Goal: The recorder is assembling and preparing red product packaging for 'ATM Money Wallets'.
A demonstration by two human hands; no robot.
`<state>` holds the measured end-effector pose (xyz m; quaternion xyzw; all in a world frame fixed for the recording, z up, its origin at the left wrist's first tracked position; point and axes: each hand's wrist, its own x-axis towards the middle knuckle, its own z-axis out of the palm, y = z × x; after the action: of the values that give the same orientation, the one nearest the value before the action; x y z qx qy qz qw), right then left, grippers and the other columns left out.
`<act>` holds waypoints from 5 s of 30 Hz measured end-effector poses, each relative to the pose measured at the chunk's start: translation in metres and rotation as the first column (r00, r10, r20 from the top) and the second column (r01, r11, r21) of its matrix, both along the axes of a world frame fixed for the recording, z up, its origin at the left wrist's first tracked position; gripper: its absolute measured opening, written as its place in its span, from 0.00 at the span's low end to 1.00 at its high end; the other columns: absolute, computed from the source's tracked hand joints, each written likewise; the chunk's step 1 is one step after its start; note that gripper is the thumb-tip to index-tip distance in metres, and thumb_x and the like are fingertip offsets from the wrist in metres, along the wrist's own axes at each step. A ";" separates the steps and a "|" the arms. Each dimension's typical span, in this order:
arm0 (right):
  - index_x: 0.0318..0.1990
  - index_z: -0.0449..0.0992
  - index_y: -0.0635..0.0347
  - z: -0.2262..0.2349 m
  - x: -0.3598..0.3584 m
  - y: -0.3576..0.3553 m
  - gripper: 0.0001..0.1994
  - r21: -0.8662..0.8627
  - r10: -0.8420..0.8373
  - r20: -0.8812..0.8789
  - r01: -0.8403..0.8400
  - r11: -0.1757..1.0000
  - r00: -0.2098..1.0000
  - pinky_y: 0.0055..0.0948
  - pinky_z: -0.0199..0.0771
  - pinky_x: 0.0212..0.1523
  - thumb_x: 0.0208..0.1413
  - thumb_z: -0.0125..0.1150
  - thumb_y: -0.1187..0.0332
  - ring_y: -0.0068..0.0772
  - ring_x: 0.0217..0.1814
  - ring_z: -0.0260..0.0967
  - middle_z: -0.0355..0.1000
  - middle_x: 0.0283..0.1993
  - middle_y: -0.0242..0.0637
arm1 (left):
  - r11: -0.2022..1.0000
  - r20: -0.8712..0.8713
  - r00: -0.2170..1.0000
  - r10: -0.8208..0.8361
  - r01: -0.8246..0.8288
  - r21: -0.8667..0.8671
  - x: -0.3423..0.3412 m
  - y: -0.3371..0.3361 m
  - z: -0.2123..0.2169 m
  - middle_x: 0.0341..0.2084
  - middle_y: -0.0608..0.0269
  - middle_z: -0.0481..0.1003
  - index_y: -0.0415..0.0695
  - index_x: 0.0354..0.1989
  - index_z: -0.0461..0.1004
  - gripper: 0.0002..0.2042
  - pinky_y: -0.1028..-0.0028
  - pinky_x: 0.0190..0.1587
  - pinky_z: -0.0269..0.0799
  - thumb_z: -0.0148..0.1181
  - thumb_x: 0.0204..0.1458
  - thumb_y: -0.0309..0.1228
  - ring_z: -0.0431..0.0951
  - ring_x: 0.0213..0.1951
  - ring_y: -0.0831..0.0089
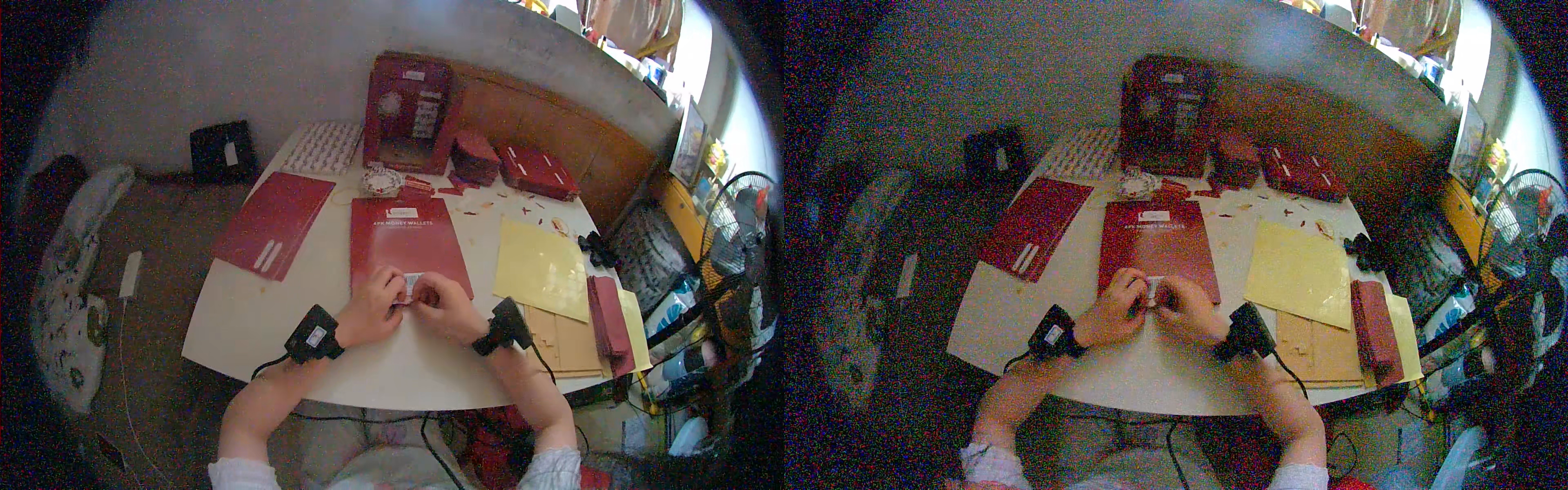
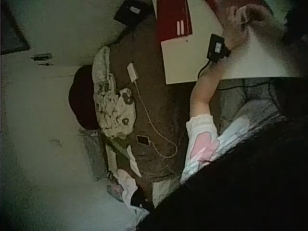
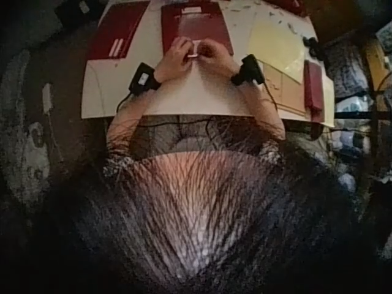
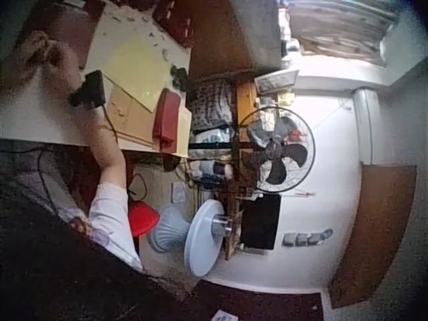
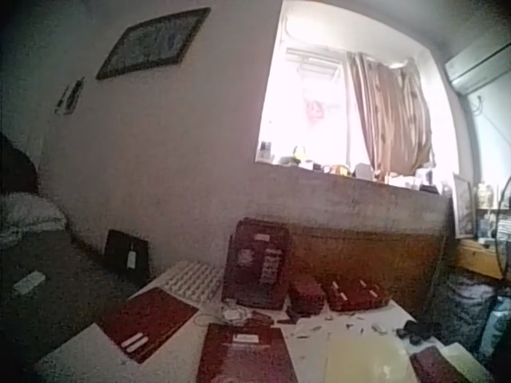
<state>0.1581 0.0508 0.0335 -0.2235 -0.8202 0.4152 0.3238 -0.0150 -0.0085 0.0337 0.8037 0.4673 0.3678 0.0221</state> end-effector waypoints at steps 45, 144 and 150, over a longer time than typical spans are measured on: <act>0.34 0.69 0.62 0.004 0.020 0.008 0.10 0.161 -0.072 0.068 0.060 0.985 0.995 0.35 0.67 0.37 0.40 0.56 0.78 0.45 0.37 0.65 0.64 0.34 0.43 | 0.999 -0.087 0.996 0.001 -0.005 -0.049 0.002 -0.003 0.003 0.42 0.46 0.62 0.37 0.33 0.63 0.14 0.60 0.51 0.60 0.57 0.35 0.22 0.62 0.48 0.49; 0.35 0.67 0.61 0.001 0.023 0.016 0.17 0.421 0.035 0.229 -0.132 0.898 0.973 0.36 0.66 0.43 0.34 0.51 0.87 0.48 0.44 0.61 0.60 0.39 0.43 | 1.000 -0.073 0.997 0.004 -0.004 0.000 0.006 0.002 -0.001 0.40 0.47 0.63 0.36 0.34 0.64 0.14 0.61 0.48 0.63 0.58 0.37 0.23 0.63 0.45 0.50; 0.36 0.68 0.60 0.007 0.021 0.011 0.17 0.488 0.044 0.275 -0.179 0.854 0.960 0.36 0.66 0.44 0.34 0.51 0.86 0.47 0.45 0.61 0.60 0.40 0.42 | 0.999 -0.070 0.997 0.018 -0.020 -0.029 0.007 0.001 0.001 0.40 0.47 0.63 0.36 0.34 0.64 0.14 0.62 0.48 0.63 0.58 0.38 0.23 0.63 0.46 0.50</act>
<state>0.1794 0.0623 0.0406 -0.1331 -0.9468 0.1703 0.2385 -0.0082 -0.0076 0.0346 0.8112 0.4806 0.3327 0.0145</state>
